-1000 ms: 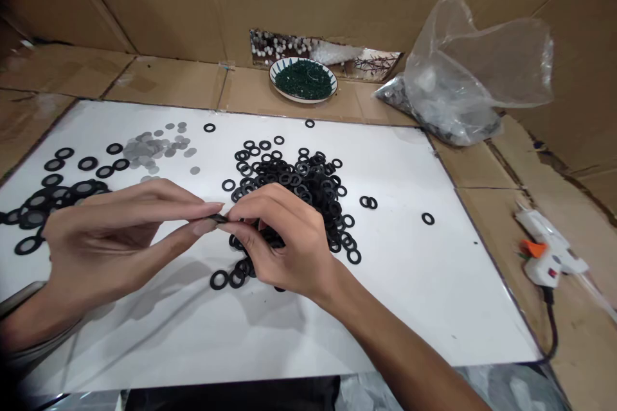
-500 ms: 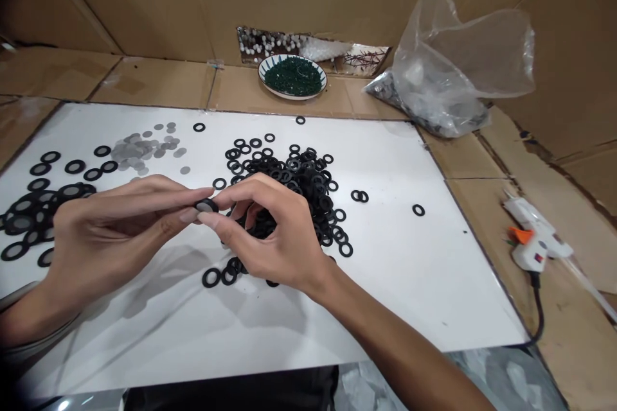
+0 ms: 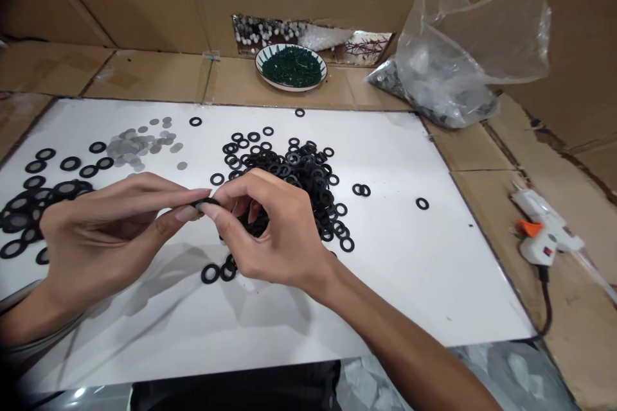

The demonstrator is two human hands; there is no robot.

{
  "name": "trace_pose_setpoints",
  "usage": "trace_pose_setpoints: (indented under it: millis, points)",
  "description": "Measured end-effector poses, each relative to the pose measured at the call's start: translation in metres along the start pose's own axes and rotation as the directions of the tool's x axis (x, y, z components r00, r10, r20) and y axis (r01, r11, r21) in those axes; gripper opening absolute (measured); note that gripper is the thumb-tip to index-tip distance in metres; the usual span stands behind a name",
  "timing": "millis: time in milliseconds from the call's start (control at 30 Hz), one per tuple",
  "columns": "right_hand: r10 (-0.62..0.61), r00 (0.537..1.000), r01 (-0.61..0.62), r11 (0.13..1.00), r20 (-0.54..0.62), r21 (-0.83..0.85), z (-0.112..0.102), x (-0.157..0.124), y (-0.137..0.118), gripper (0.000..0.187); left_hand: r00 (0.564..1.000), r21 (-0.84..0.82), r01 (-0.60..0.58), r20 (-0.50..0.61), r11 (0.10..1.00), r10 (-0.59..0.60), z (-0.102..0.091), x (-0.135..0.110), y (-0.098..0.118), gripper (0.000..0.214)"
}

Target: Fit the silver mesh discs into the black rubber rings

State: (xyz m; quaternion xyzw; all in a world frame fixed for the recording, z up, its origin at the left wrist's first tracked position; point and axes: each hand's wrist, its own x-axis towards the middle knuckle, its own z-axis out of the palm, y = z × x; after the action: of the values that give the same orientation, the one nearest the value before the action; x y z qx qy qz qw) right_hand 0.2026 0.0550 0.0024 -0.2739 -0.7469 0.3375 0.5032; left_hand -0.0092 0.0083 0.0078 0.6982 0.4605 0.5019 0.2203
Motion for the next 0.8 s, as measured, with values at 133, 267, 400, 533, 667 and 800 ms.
trace_pose_setpoints:
  millis: [133,267,400,533,667,800]
  points:
    - [-0.083,0.996,0.082,0.994,-0.017,-0.072,0.001,-0.001,0.001,0.007,1.000,-0.010,0.024,-0.002,1.000,-0.024,0.002,0.000,0.002,0.046]
    - [-0.158,0.986,0.151,0.980,-0.050,-0.132,0.003,-0.003,0.002,0.008,0.999,-0.050,0.046,0.002,0.998,-0.046,0.003,0.000,0.004,0.050]
    - [-0.191,0.978,0.176,0.969,-0.078,-0.172,0.005,-0.004,0.003,0.010,0.996,-0.060,0.088,-0.004,0.994,-0.089,0.004,0.000,0.006,0.049]
    - [-0.190,0.978,0.169,0.963,-0.085,-0.211,0.006,-0.005,0.002,0.011,0.995,-0.054,0.100,-0.023,0.994,-0.102,0.005,0.001,0.009,0.041]
    - [-0.185,0.980,0.165,0.959,-0.067,-0.231,0.004,-0.006,0.002,0.013,0.995,-0.066,0.096,-0.029,0.993,-0.098,0.005,0.001,0.011,0.036]
    - [-0.176,0.983,0.163,0.961,-0.041,-0.223,0.003,-0.006,0.002,0.012,0.997,-0.047,0.078,-0.020,0.996,-0.079,0.005,-0.002,0.008,0.042]
